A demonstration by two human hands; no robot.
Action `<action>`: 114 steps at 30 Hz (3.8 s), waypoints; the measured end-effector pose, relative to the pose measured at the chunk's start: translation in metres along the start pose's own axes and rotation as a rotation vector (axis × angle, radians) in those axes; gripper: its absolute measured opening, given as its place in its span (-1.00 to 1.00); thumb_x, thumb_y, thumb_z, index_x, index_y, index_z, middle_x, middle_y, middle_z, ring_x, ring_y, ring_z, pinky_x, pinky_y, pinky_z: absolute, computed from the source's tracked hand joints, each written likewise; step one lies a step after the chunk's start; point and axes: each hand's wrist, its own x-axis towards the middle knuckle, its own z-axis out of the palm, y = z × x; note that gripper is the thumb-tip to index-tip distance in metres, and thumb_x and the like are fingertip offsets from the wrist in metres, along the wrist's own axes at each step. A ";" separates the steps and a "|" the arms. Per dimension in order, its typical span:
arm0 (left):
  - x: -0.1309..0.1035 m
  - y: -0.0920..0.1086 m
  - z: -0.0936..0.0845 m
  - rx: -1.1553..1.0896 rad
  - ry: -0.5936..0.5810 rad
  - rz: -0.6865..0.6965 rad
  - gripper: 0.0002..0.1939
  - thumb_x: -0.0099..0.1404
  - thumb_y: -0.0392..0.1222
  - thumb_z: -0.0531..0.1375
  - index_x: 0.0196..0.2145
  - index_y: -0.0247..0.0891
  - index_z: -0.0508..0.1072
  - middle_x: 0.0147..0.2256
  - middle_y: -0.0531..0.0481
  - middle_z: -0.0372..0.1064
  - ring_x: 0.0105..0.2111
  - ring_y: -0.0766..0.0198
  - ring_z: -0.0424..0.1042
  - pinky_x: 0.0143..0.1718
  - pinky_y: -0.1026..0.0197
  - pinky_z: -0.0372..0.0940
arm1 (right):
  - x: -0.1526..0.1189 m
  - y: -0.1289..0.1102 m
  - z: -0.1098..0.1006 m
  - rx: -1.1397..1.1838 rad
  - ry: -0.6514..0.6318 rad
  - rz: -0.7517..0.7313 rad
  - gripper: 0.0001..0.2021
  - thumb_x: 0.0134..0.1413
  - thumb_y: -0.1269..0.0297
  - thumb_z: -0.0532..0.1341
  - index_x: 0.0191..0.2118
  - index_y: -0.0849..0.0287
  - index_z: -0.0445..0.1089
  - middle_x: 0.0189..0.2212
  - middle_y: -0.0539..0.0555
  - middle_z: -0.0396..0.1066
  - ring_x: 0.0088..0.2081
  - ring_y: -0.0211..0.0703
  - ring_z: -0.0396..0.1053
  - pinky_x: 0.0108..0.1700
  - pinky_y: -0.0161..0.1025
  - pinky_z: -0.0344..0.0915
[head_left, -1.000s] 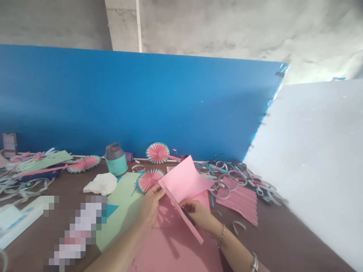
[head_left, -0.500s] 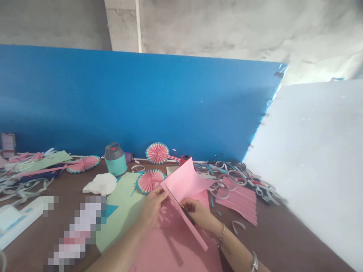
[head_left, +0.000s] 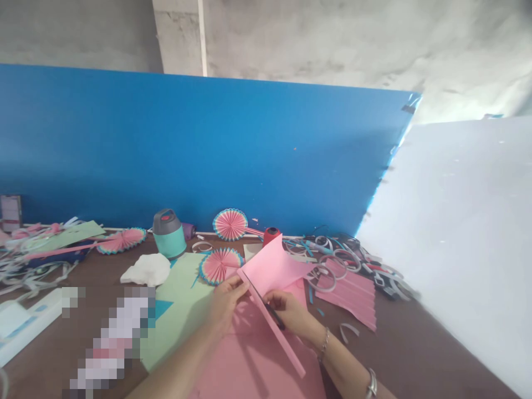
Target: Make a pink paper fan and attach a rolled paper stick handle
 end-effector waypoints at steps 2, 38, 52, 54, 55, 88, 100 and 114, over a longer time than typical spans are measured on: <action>0.000 0.000 0.000 0.018 -0.021 0.003 -0.73 -0.01 -0.15 0.33 -0.32 -0.33 0.56 -0.45 -0.08 0.51 -0.51 0.25 0.43 -0.45 0.27 0.28 | 0.003 0.002 0.000 -0.007 0.017 -0.003 -0.80 -0.36 0.33 0.25 -0.45 0.20 0.32 -0.71 -0.17 0.19 -0.70 -0.45 0.06 -0.63 -0.43 -0.06; 0.009 0.002 -0.008 -0.114 0.226 -0.063 -0.69 -0.15 -0.13 0.36 -0.41 -0.33 0.50 -0.57 0.09 0.39 -0.55 0.41 0.36 -0.53 0.38 0.23 | -0.012 -0.018 -0.054 -1.078 0.761 -0.247 -0.90 -0.06 0.26 0.17 -0.47 0.17 0.33 -0.47 0.08 0.39 -0.45 -0.16 0.32 -0.40 -0.29 0.14; 0.006 -0.008 -0.006 0.091 0.089 -0.073 -0.65 -0.10 -0.06 0.36 -0.37 -0.33 0.50 -0.49 -0.02 0.48 -0.51 0.33 0.44 -0.50 0.35 0.28 | -0.006 -0.013 -0.030 -0.688 0.450 -0.192 -0.65 0.12 0.12 0.00 -0.46 0.22 0.40 -0.57 0.03 0.37 -0.47 -0.20 0.29 -0.46 -0.35 0.10; 0.003 -0.007 -0.003 0.128 0.072 -0.059 -0.67 -0.08 -0.04 0.35 -0.41 -0.33 0.49 -0.49 -0.03 0.48 -0.50 0.31 0.45 -0.49 0.33 0.30 | -0.007 -0.014 -0.010 -0.610 0.258 -0.199 -0.63 0.08 0.08 0.05 -0.52 0.24 0.41 -0.57 0.02 0.38 -0.48 -0.22 0.28 -0.46 -0.36 0.11; 0.002 -0.007 -0.002 0.141 0.064 -0.056 -0.68 -0.08 -0.03 0.35 -0.42 -0.33 0.49 -0.49 -0.03 0.49 -0.49 0.30 0.46 -0.48 0.33 0.30 | -0.006 -0.013 -0.003 -0.590 0.230 -0.177 -0.64 0.05 0.08 0.09 -0.54 0.25 0.42 -0.59 0.01 0.37 -0.50 -0.24 0.26 -0.48 -0.36 0.10; 0.002 -0.002 -0.004 0.056 0.127 -0.109 -0.62 -0.09 -0.12 0.38 -0.29 -0.35 0.52 -0.38 -0.15 0.54 -0.42 0.29 0.48 -0.35 0.30 0.35 | -0.003 -0.003 -0.012 -0.444 0.188 -0.036 -0.68 -0.10 0.14 0.19 -0.65 0.27 0.47 -0.73 0.00 0.33 -0.65 -0.36 0.13 -0.57 -0.39 0.01; 0.022 0.003 -0.031 0.361 0.388 0.235 -0.74 0.08 -0.13 0.21 -0.27 -0.30 0.49 -0.33 -0.14 0.51 -0.26 0.11 0.48 -0.24 0.15 0.35 | -0.001 -0.001 -0.016 -0.459 0.257 -0.019 -0.69 -0.09 0.15 0.16 -0.65 0.26 0.44 -0.72 0.01 0.34 -0.63 -0.31 0.21 -0.56 -0.39 0.07; 0.026 0.009 -0.057 1.457 0.450 0.230 -0.72 0.02 -0.48 0.05 -0.35 -0.19 0.37 -0.14 -0.10 0.38 -0.05 0.05 0.30 -0.03 -0.02 0.06 | 0.002 0.003 -0.021 -0.456 0.305 -0.051 -0.68 -0.07 0.11 0.15 -0.64 0.24 0.39 -0.70 -0.01 0.29 -0.59 -0.29 0.21 -0.53 -0.37 0.10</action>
